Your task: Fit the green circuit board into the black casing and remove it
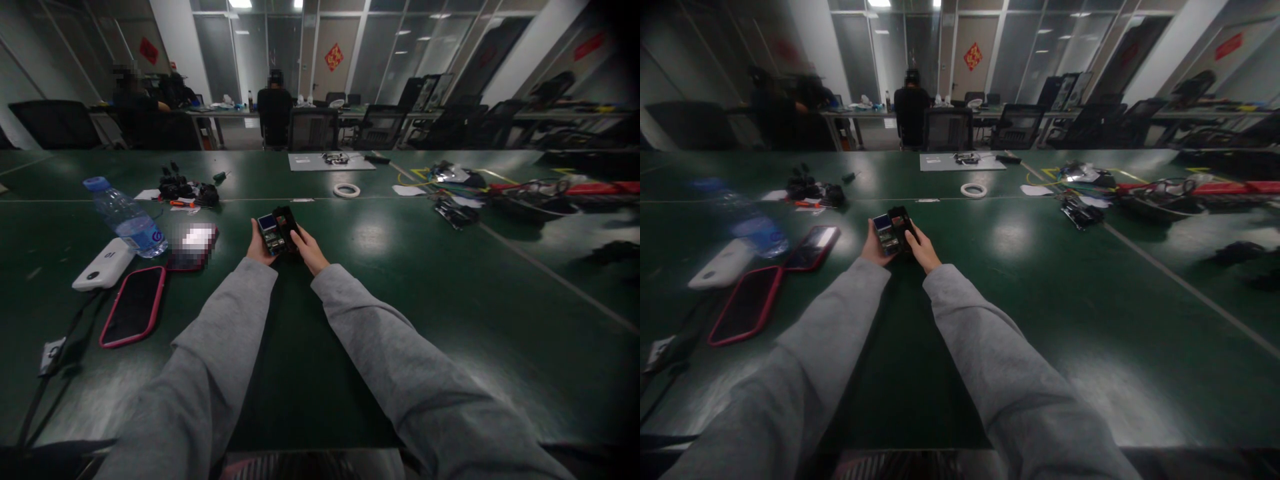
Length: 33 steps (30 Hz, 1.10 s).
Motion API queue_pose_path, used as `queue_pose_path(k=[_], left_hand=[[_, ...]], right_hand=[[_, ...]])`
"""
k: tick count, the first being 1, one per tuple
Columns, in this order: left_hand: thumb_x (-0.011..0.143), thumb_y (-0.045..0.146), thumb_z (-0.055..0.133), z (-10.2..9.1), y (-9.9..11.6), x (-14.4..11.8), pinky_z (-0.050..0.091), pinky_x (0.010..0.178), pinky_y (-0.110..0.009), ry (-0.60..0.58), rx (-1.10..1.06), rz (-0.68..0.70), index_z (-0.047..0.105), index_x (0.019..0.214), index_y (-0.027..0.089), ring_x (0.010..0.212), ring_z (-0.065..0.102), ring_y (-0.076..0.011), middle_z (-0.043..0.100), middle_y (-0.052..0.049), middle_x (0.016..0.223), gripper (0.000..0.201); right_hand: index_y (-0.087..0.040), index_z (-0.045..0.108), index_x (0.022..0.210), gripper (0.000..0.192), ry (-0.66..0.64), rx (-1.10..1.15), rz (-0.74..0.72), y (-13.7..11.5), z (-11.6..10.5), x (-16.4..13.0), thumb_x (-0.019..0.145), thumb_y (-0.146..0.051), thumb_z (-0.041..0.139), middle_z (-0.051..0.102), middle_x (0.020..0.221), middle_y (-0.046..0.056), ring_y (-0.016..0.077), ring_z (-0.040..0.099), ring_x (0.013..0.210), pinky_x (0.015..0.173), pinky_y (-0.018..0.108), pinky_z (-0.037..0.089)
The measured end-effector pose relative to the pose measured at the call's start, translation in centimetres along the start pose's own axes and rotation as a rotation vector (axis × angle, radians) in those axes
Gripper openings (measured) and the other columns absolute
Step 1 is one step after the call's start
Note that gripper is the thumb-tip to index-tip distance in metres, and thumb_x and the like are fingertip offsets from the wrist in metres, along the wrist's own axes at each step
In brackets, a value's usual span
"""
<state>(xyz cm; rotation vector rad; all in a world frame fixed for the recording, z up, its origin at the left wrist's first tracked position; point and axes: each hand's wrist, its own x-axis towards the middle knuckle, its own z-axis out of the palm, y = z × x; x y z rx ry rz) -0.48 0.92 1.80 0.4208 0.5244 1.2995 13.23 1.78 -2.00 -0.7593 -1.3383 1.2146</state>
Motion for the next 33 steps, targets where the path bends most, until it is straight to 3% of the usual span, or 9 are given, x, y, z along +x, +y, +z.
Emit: queue_pose_path(k=[8, 14, 22, 25, 33], left_hand=[[0.091, 0.069, 0.026, 0.4, 0.1, -0.4, 0.052, 0.093, -0.042, -0.008, 0.021, -0.006, 0.063, 0.122, 0.016, 0.108, 0.065, -0.0264, 0.072, -0.012, 0.108, 0.072], [0.083, 0.079, 0.031, 0.5, 0.1, -0.5, 0.053, 0.092, -0.044, -0.027, 0.039, -0.026, 0.063, 0.123, 0.016, 0.106, 0.066, -0.0282, 0.072, -0.013, 0.108, 0.081], [0.092, 0.043, 0.052, 0.2, -0.2, -0.6, 0.051, 0.098, -0.040, -0.052, 0.054, 0.017, 0.055, 0.133, 0.017, 0.103, 0.069, -0.0235, 0.072, -0.010, 0.110, 0.049], [0.087, 0.033, 0.056, 0.3, 0.0, -0.9, 0.051, 0.098, -0.041, -0.065, 0.038, 0.017, 0.055, 0.133, 0.015, 0.102, 0.069, -0.0249, 0.073, -0.010, 0.109, 0.049], [0.084, 0.029, 0.052, 0.5, 0.3, -1.2, 0.050, 0.098, -0.043, -0.104, 0.038, 0.024, 0.056, 0.131, 0.013, 0.105, 0.067, -0.0264, 0.072, -0.011, 0.110, 0.050]], right_hand=[[-0.025, 0.055, 0.135, 0.059, 0.041, -0.179, -0.086, -0.5, 0.5, -0.5, 0.084, -0.055, 0.061, 0.048, 0.142, 0.001, 0.0185, 0.039, 0.138, 0.122, 0.038, 0.023], [-0.025, 0.052, 0.138, 0.063, 0.067, -0.213, -0.085, -0.5, 0.4, -0.7, 0.088, -0.063, 0.053, 0.046, 0.145, 0.001, 0.0175, 0.038, 0.139, 0.121, 0.036, 0.024], [-0.024, 0.054, 0.135, 0.069, 0.091, -0.169, -0.043, -0.2, 0.3, -0.8, 0.088, -0.074, 0.041, 0.048, 0.143, 0.001, 0.0160, 0.040, 0.138, 0.121, 0.037, 0.024], [-0.024, 0.051, 0.139, 0.072, 0.087, -0.184, -0.067, -0.2, 0.3, -0.8, 0.089, -0.075, 0.038, 0.046, 0.145, 0.001, 0.0154, 0.038, 0.139, 0.121, 0.036, 0.023], [-0.025, 0.050, 0.141, 0.072, 0.106, -0.317, -0.151, -1.2, 0.4, -1.3, 0.091, -0.074, 0.034, 0.048, 0.142, 0.003, 0.0191, 0.041, 0.137, 0.122, 0.039, 0.023]])
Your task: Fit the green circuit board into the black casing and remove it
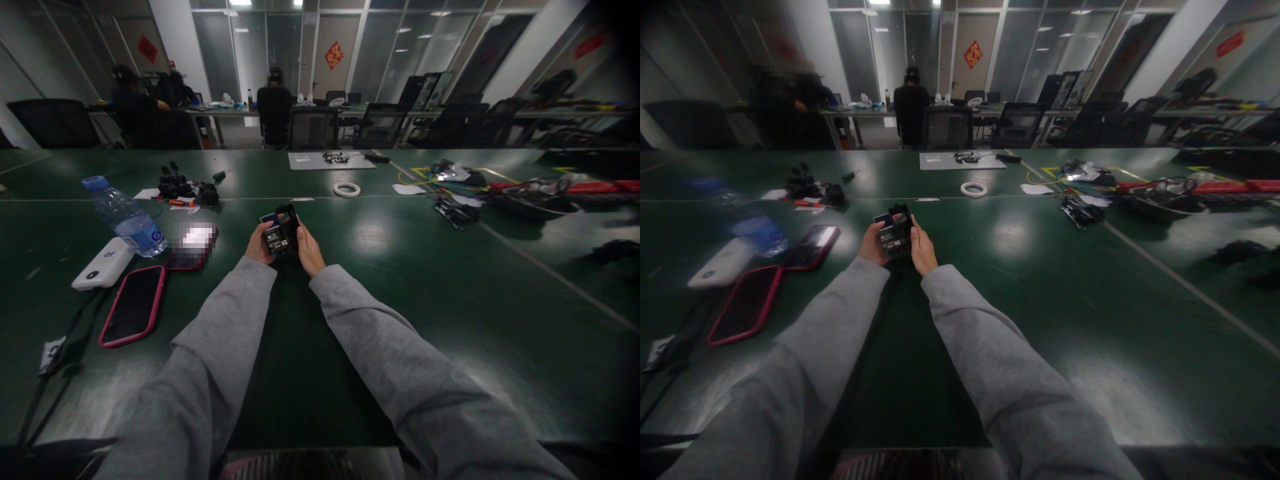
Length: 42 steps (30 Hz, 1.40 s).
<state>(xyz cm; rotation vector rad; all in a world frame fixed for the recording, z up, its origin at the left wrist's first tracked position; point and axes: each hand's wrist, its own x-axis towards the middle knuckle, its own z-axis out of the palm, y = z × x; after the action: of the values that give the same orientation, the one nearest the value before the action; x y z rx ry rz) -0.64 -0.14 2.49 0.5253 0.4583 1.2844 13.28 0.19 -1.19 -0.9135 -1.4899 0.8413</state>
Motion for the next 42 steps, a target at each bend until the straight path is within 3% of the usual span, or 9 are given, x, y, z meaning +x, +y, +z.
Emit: queue_pose_path(k=[9, 20, 26, 33, 39, 42], left_hand=[[0.084, 0.032, 0.047, 1.0, 0.5, -1.0, 0.049, 0.097, -0.045, -0.001, 0.007, -0.027, 0.056, 0.133, 0.013, 0.107, 0.067, -0.0277, 0.072, -0.012, 0.111, 0.053], [0.079, 0.036, 0.052, 0.2, 0.4, -0.5, 0.049, 0.098, -0.044, -0.059, 0.038, 0.010, 0.057, 0.131, 0.014, 0.109, 0.066, -0.0282, 0.071, -0.010, 0.114, 0.056], [0.081, 0.037, 0.052, 0.1, 0.3, -0.4, 0.050, 0.097, -0.044, -0.066, 0.001, 0.005, 0.059, 0.128, 0.015, 0.110, 0.065, -0.0282, 0.072, -0.010, 0.112, 0.053], [0.082, 0.038, 0.052, 0.0, 0.6, -0.1, 0.050, 0.097, -0.044, -0.008, -0.046, 0.048, 0.064, 0.115, 0.014, 0.109, 0.066, -0.0295, 0.074, -0.010, 0.105, 0.042], [0.082, 0.041, 0.054, -0.7, 0.7, 0.4, 0.050, 0.097, -0.043, -0.013, -0.100, 0.075, 0.065, 0.109, 0.016, 0.108, 0.066, -0.0278, 0.073, -0.010, 0.105, 0.038], [0.082, 0.041, 0.054, -1.1, 0.7, 0.6, 0.050, 0.098, -0.042, -0.044, -0.128, 0.107, 0.065, 0.108, 0.016, 0.108, 0.066, -0.0263, 0.072, -0.010, 0.107, 0.038]], right_hand=[[-0.027, 0.051, 0.140, 0.065, 0.015, -0.036, -0.049, -0.6, 0.0, -0.3, 0.094, -0.070, 0.033, 0.054, 0.135, 0.002, 0.0202, 0.042, 0.135, 0.121, 0.041, 0.024], [-0.022, 0.045, 0.145, 0.073, 0.005, -0.152, -0.096, 0.0, 0.0, 0.0, 0.095, -0.071, 0.025, 0.049, 0.141, 0.004, 0.0215, 0.044, 0.134, 0.119, 0.043, 0.030], [-0.025, 0.043, 0.145, 0.067, 0.017, -0.165, -0.126, -0.6, 0.0, -0.2, 0.096, -0.068, 0.025, 0.046, 0.144, 0.002, 0.0203, 0.042, 0.136, 0.119, 0.043, 0.031], [-0.021, 0.037, 0.146, 0.076, -0.036, -0.167, -0.146, -0.7, 0.2, -0.2, 0.087, -0.069, 0.049, 0.044, 0.142, 0.010, 0.0237, 0.042, 0.133, 0.116, 0.046, 0.034], [-0.019, 0.032, 0.145, 0.092, -0.068, -0.170, -0.060, 0.6, 0.3, 0.0, 0.076, -0.073, 0.061, 0.038, 0.138, 0.015, 0.0255, 0.039, 0.133, 0.116, 0.047, 0.034], [-0.016, 0.034, 0.142, 0.102, -0.093, -0.219, -0.055, 1.0, 0.1, 0.1, 0.064, -0.067, 0.075, 0.039, 0.130, 0.015, 0.0277, 0.038, 0.132, 0.117, 0.048, 0.033]])
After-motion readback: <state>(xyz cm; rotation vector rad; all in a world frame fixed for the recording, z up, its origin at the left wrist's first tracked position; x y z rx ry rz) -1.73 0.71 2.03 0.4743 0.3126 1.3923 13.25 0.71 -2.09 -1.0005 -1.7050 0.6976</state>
